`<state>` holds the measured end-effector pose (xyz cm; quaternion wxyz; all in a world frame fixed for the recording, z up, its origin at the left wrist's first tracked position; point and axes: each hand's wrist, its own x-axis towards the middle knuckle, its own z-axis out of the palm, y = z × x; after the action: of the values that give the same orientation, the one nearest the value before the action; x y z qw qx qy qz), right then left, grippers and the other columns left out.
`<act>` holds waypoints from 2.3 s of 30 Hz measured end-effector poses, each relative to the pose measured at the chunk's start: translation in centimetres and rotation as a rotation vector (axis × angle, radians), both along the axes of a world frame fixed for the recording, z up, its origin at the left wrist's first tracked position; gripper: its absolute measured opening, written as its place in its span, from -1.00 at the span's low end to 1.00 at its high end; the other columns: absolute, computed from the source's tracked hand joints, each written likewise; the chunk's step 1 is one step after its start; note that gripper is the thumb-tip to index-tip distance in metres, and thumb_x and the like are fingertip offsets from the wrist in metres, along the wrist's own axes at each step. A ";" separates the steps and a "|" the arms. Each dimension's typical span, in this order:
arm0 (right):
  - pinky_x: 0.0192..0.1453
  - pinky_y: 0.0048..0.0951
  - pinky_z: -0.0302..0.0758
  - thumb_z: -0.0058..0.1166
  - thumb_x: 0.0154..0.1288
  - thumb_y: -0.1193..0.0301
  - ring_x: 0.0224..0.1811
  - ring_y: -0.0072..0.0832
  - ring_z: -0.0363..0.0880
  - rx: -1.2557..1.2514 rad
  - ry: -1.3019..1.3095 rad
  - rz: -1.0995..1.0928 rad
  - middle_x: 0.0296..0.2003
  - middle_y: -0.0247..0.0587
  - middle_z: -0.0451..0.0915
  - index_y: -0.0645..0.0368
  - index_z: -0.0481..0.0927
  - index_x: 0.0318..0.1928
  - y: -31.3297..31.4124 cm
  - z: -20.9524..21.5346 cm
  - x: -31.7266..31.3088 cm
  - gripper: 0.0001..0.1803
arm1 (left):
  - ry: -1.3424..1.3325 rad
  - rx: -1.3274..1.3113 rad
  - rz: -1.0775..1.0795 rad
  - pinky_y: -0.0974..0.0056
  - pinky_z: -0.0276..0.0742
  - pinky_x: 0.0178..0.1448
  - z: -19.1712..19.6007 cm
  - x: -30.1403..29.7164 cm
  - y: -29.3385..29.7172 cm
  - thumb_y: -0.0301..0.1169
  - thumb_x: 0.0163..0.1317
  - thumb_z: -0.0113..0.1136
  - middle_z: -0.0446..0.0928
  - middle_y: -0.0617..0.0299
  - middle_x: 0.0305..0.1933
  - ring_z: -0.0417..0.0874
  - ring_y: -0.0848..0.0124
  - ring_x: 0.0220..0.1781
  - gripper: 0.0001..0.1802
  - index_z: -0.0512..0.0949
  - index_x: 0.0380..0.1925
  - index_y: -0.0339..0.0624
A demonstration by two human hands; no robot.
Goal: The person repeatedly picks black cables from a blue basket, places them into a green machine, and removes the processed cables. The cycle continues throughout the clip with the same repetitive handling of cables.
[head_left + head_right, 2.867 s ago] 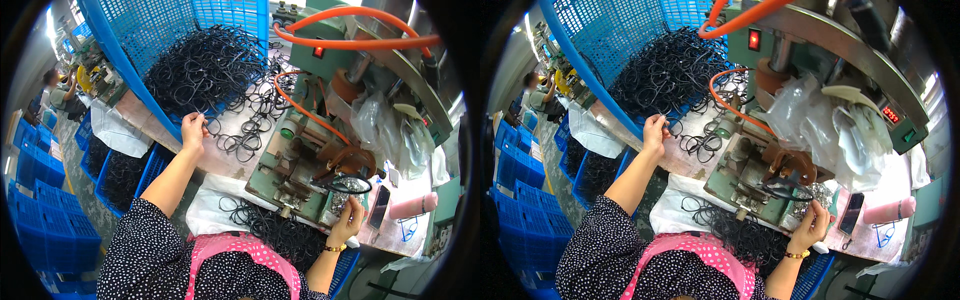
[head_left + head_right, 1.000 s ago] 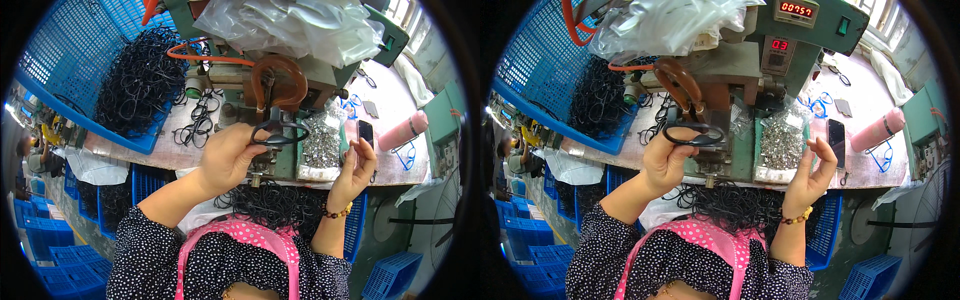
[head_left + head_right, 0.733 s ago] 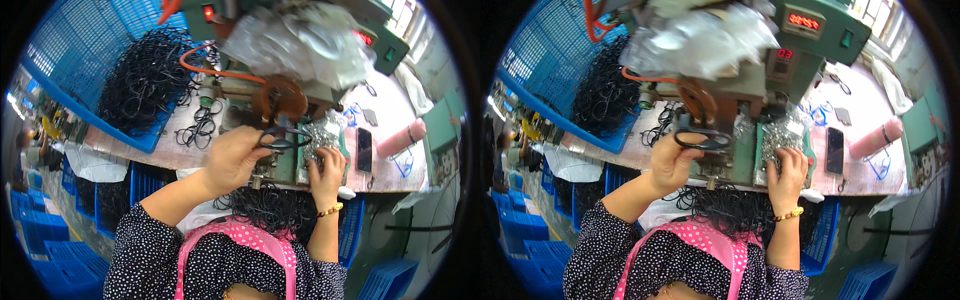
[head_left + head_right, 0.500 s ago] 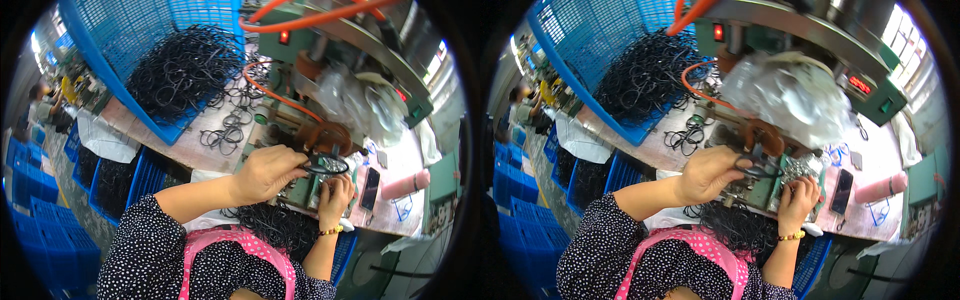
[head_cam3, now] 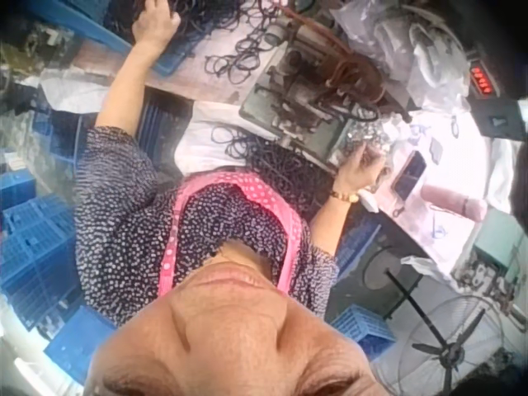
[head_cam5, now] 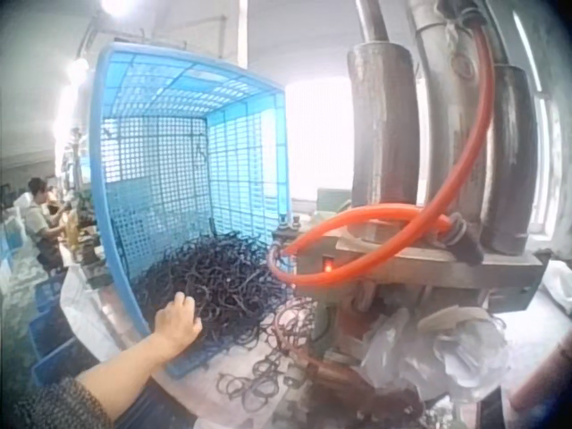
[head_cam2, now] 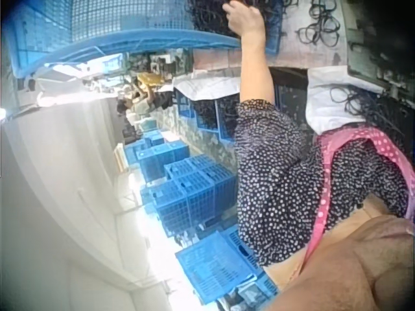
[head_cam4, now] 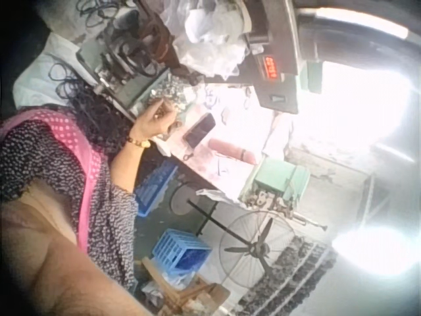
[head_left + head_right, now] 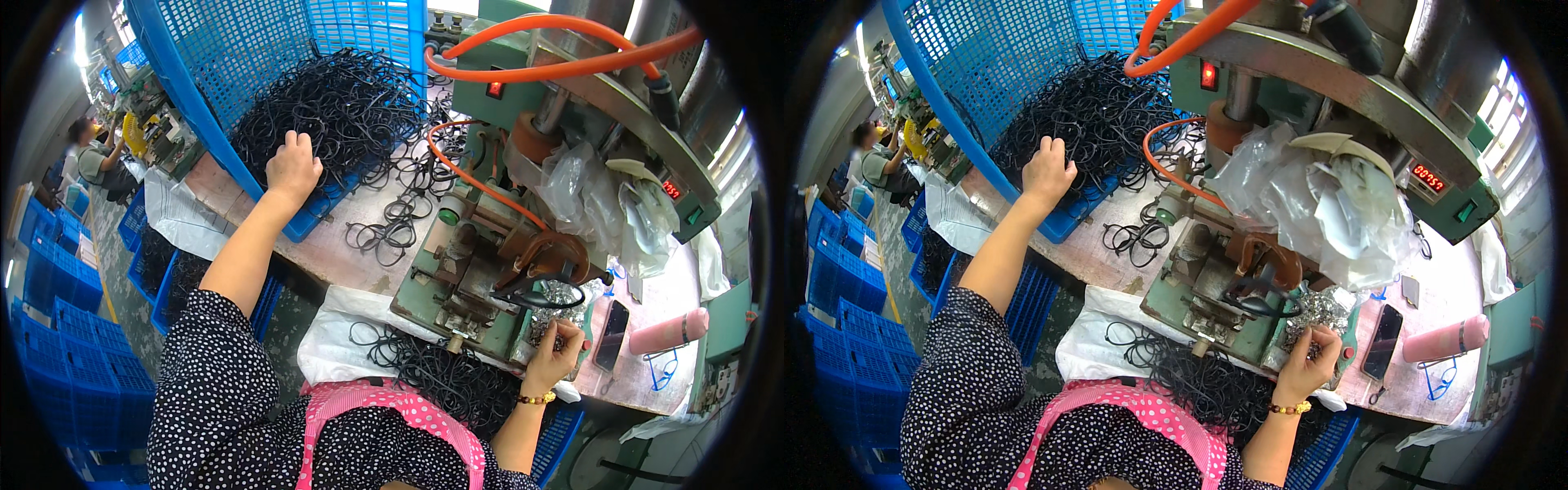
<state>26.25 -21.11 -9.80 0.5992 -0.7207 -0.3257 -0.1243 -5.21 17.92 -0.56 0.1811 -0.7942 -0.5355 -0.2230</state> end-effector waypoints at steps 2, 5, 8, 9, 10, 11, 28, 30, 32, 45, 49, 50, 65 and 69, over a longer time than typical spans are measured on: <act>0.07 -0.29 0.49 0.19 0.28 0.64 -0.21 -0.31 0.55 0.015 0.029 -0.005 -0.28 -0.12 0.60 0.27 0.44 -0.31 -0.1 -0.1 0.0 -0.85 | -0.106 0.043 -0.007 -0.07 0.63 -0.18 0.0 0.0 -0.1 -0.30 0.17 0.26 0.44 0.03 -0.10 0.66 -0.02 -0.15 -0.69 0.41 -0.18 -0.16; 0.16 -0.27 0.46 0.18 0.30 0.62 -0.18 -0.36 0.55 0.034 0.149 -0.019 -0.28 -0.17 0.61 0.29 0.51 -0.28 -0.2 -0.1 0.0 -0.91 | -0.275 0.119 -0.035 -0.09 0.56 -0.18 0.8 -0.1 0.8 -0.31 0.17 0.24 0.46 0.01 -0.16 0.62 -0.06 -0.21 -0.74 0.43 -0.24 -0.19; 0.27 -0.23 0.42 0.14 0.31 0.64 -0.14 -0.33 0.56 -0.039 0.014 0.001 -0.27 -0.18 0.63 0.30 0.59 -0.22 -0.3 0.0 0.1 -0.94 | -0.449 0.142 -0.055 -0.09 0.58 -0.09 2.2 0.1 2.9 -0.25 0.16 0.25 0.48 -0.04 -0.13 0.62 -0.09 -0.14 -0.69 0.43 -0.25 -0.23; 0.29 -0.23 0.41 0.12 0.30 0.65 -0.13 -0.31 0.57 -0.054 -0.017 0.006 -0.27 -0.18 0.63 0.30 0.60 -0.22 -0.4 0.1 0.1 -0.93 | -0.565 0.157 -0.059 -0.05 0.55 -0.04 2.7 0.2 3.7 -0.21 0.15 0.26 0.50 -0.07 -0.14 0.62 -0.09 -0.15 -0.67 0.46 -0.30 -0.26; 0.32 -0.22 0.39 0.10 0.30 0.65 -0.12 -0.29 0.57 -0.078 -0.073 0.002 -0.27 -0.17 0.63 0.29 0.62 -0.21 -0.4 0.3 0.2 -0.91 | -0.687 0.104 -0.020 0.00 0.55 -0.03 3.3 0.3 4.6 -0.20 0.13 0.29 0.55 -0.05 -0.20 0.64 -0.02 -0.19 -0.63 0.49 -0.30 -0.31; 0.34 -0.21 0.38 0.08 0.30 0.66 -0.11 -0.27 0.57 -0.094 -0.133 -0.007 -0.27 -0.17 0.63 0.29 0.63 -0.20 -0.5 0.4 0.2 -0.88 | -0.886 0.030 -0.006 0.03 0.56 -0.04 3.6 0.4 5.2 -0.20 0.12 0.31 0.57 -0.03 -0.24 0.64 0.05 -0.21 -0.62 0.50 -0.29 -0.34; 0.05 -0.30 0.45 0.06 0.25 0.70 -0.13 -0.26 0.50 -0.104 -0.098 0.033 -0.22 -0.14 0.52 0.30 0.63 -0.21 -0.6 0.7 0.0 -0.85 | -0.347 0.090 -0.318 0.01 0.53 -0.21 6.1 1.8 -2.2 -0.39 0.29 0.17 0.54 0.05 -0.27 0.62 0.01 -0.25 -0.89 0.52 -0.28 -0.17; 0.15 -0.24 0.44 0.07 0.25 0.70 -0.13 -0.23 0.53 -0.098 -0.101 0.023 -0.23 -0.13 0.55 0.30 0.65 -0.18 -0.6 0.6 0.0 -0.83 | -0.651 -0.263 -0.290 0.11 0.50 -0.22 5.7 1.9 -2.7 -0.35 0.32 0.19 0.57 0.06 -0.36 0.64 0.13 -0.32 -0.82 0.57 -0.15 -0.17; 0.26 -0.18 0.41 0.08 0.25 0.69 -0.13 -0.20 0.56 -0.110 -0.149 -0.005 -0.23 -0.11 0.60 0.29 0.67 -0.15 -0.6 0.5 0.2 -0.81 | -0.850 -0.130 -0.401 0.24 0.53 -0.29 4.8 2.4 -3.7 -0.40 0.39 0.12 0.58 0.18 -0.36 0.62 0.38 -0.40 -0.84 0.56 -0.09 -0.15; 0.30 -0.23 0.39 0.05 0.27 0.71 -0.07 -0.35 0.59 -0.013 0.011 0.077 -0.21 -0.21 0.66 0.23 0.58 -0.23 -0.5 1.7 0.0 -0.86 | -1.520 -1.347 -0.659 0.23 0.56 0.16 2.8 3.3 -13.5 -0.39 0.43 0.08 0.65 0.02 0.05 0.66 0.33 0.04 -0.62 0.47 0.19 -0.28; 0.38 -0.26 0.29 0.06 0.32 0.69 -0.04 -0.43 0.62 0.190 0.283 0.242 -0.20 -0.25 0.68 0.22 0.60 -0.22 1.2 4.5 -2.0 -0.87 | -1.366 -1.116 -0.820 0.36 0.54 -0.07 4.4 4.5 -17.3 -0.46 0.42 0.09 0.65 0.12 -0.13 0.63 0.45 -0.18 -0.73 0.56 0.05 -0.31; 0.48 -0.18 0.19 0.08 0.32 0.67 -0.02 -0.43 0.63 0.176 0.229 0.259 -0.21 -0.27 0.68 0.20 0.61 -0.22 1.9 5.3 -2.6 -0.87 | -1.319 -1.062 -0.861 0.39 0.52 -0.13 5.1 4.7 -18.1 -0.47 0.41 0.09 0.64 0.14 -0.17 0.61 0.48 -0.24 -0.75 0.59 0.02 -0.32; 0.29 -0.42 0.35 0.17 0.27 0.65 0.04 -0.50 0.57 0.241 0.502 0.556 -0.20 -0.17 0.68 0.39 0.27 0.26 5.7 8.8 -7.2 -0.42 | -1.354 -0.598 -1.121 0.53 0.43 -0.27 6.4 10.5 -20.1 -0.44 0.42 0.18 0.62 0.26 -0.19 0.50 0.63 -0.39 -0.84 0.59 -0.13 -0.33; 0.15 -0.46 0.50 0.11 0.29 0.71 0.01 -0.44 0.63 0.218 0.453 0.592 -0.14 -0.10 0.65 0.38 0.23 0.28 5.9 9.1 -7.2 -0.42 | -1.378 -0.626 -1.134 0.52 0.44 -0.28 6.4 10.5 -20.1 -0.44 0.43 0.17 0.62 0.26 -0.19 0.51 0.62 -0.40 -0.85 0.58 -0.14 -0.33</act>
<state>19.09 -15.22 -0.74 0.7391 -0.5367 -0.3638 0.1824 5.33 -2.14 5.85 -0.5317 -0.6422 -0.0943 -0.5441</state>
